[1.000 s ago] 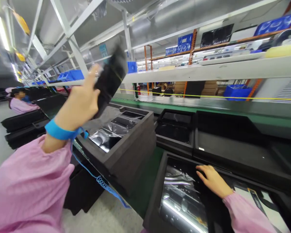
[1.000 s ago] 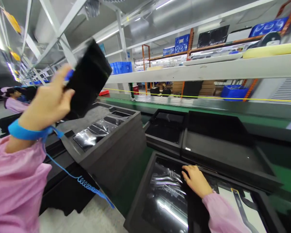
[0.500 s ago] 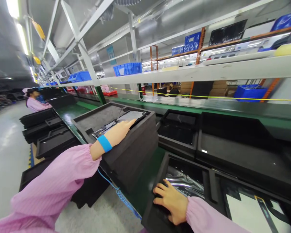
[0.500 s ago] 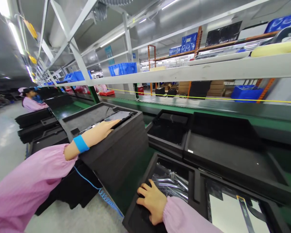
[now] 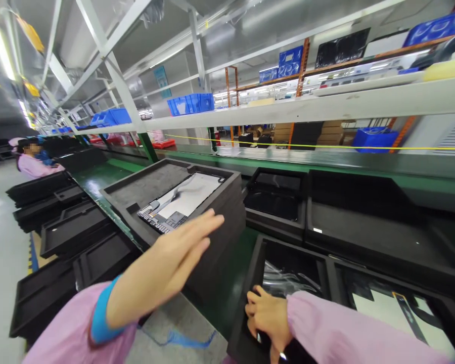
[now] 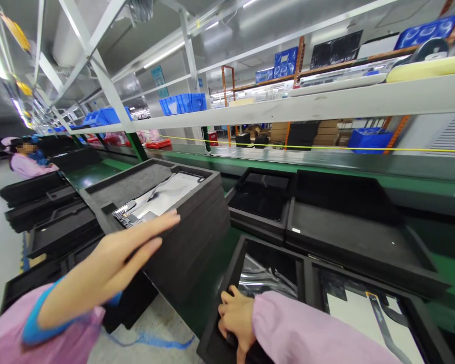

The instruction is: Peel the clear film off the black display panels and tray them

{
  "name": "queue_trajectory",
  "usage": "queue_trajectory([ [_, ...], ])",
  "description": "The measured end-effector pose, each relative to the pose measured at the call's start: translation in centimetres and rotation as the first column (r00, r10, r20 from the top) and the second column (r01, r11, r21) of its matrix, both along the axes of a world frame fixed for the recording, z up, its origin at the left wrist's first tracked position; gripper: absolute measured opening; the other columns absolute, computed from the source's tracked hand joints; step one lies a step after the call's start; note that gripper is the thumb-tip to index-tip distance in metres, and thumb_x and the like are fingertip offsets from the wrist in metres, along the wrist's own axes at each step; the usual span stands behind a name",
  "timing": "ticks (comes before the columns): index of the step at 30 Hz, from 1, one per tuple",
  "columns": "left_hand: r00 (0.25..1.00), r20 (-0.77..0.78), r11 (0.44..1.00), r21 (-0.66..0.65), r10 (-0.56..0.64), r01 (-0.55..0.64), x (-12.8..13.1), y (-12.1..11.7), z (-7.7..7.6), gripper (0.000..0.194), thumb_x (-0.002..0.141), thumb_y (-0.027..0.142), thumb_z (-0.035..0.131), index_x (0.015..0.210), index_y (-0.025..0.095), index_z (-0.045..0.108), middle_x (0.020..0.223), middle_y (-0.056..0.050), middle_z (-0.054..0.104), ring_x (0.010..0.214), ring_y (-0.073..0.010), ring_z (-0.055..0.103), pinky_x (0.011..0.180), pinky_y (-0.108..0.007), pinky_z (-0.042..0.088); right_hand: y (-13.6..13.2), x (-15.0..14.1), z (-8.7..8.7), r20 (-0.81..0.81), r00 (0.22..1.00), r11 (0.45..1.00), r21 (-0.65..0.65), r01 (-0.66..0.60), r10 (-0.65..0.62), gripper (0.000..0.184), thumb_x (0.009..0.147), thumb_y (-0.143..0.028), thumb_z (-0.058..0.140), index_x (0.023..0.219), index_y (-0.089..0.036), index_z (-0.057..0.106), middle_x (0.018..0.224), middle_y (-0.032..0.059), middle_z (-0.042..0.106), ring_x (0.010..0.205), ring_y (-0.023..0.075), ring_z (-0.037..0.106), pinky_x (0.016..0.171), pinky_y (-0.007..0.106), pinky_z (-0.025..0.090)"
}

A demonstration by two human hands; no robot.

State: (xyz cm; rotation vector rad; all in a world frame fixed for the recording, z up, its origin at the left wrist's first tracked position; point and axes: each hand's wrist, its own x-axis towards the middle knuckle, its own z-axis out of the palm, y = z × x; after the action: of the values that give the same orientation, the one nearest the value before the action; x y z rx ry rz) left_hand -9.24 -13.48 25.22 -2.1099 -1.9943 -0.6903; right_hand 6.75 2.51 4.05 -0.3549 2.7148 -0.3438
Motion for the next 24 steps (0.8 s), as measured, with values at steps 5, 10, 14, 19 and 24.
queue_trajectory([
  [5,0.903,0.299,0.927,-0.117,-0.308,0.355,1.5,-3.4,-4.8,0.050,0.088,0.017,0.052,0.132,0.040,0.051,0.131,0.005,0.061,0.116,-0.0172,0.061,0.098,-0.023,0.047,3.1,1.2,5.1,-0.083,0.983,0.908,-0.402,0.116,-0.162,0.022,0.055,-0.019,0.085,0.067,-0.020,0.067,0.067,-0.0037,0.061,0.076,0.0229,0.061,0.092,0.060,0.037],
  [10,0.429,0.862,0.962,0.264,-0.270,0.074,2.2,1.2,-10.2,0.036,0.094,0.038,0.043,0.126,0.031,0.057,0.135,-0.004,0.059,0.126,-0.0237,0.052,0.107,-0.039,0.040,7.1,5.6,13.2,-0.307,0.757,0.693,-0.674,0.254,-0.576,0.023,0.086,-0.041,0.063,0.079,-0.020,0.068,0.078,-0.0012,0.066,0.073,0.0141,0.062,0.074,0.026,0.050],
  [14,0.111,0.945,0.950,0.302,-0.309,0.077,5.3,5.9,-13.0,0.090,0.072,0.065,0.062,0.144,0.022,0.029,0.149,-0.015,0.040,0.138,-0.0310,0.034,0.113,-0.047,0.028,9.2,9.1,15.3,-0.366,0.180,0.407,-0.855,0.323,-0.913,0.037,0.082,-0.054,0.063,0.089,-0.018,0.060,0.078,0.0015,0.065,0.065,0.0154,0.061,0.056,0.024,0.050],
  [19,-0.099,0.975,0.899,0.224,-0.201,0.378,10.7,7.5,-12.8,0.089,0.081,0.033,0.068,0.150,0.025,0.012,0.148,-0.011,0.043,0.136,-0.0228,0.040,0.114,-0.036,0.030,8.9,11.1,13.4,-0.352,-0.262,0.213,-0.872,0.440,-0.899,0.040,0.086,-0.056,0.056,0.081,-0.016,0.062,0.058,0.0027,0.060,0.056,0.0235,0.061,0.059,0.037,0.054],
  [24,-0.247,0.951,0.887,0.269,-0.184,0.376,13.0,7.2,-11.2,0.080,0.083,0.023,0.066,0.149,0.026,0.021,0.138,-0.008,0.055,0.128,-0.0233,0.050,0.103,-0.033,0.044,5.5,12.5,13.4,-0.614,-0.524,0.289,-0.767,0.573,-0.591,0.028,0.087,-0.043,0.058,0.089,-0.019,0.070,0.114,0.0077,0.063,0.112,0.0298,0.054,0.107,0.045,0.034],
])
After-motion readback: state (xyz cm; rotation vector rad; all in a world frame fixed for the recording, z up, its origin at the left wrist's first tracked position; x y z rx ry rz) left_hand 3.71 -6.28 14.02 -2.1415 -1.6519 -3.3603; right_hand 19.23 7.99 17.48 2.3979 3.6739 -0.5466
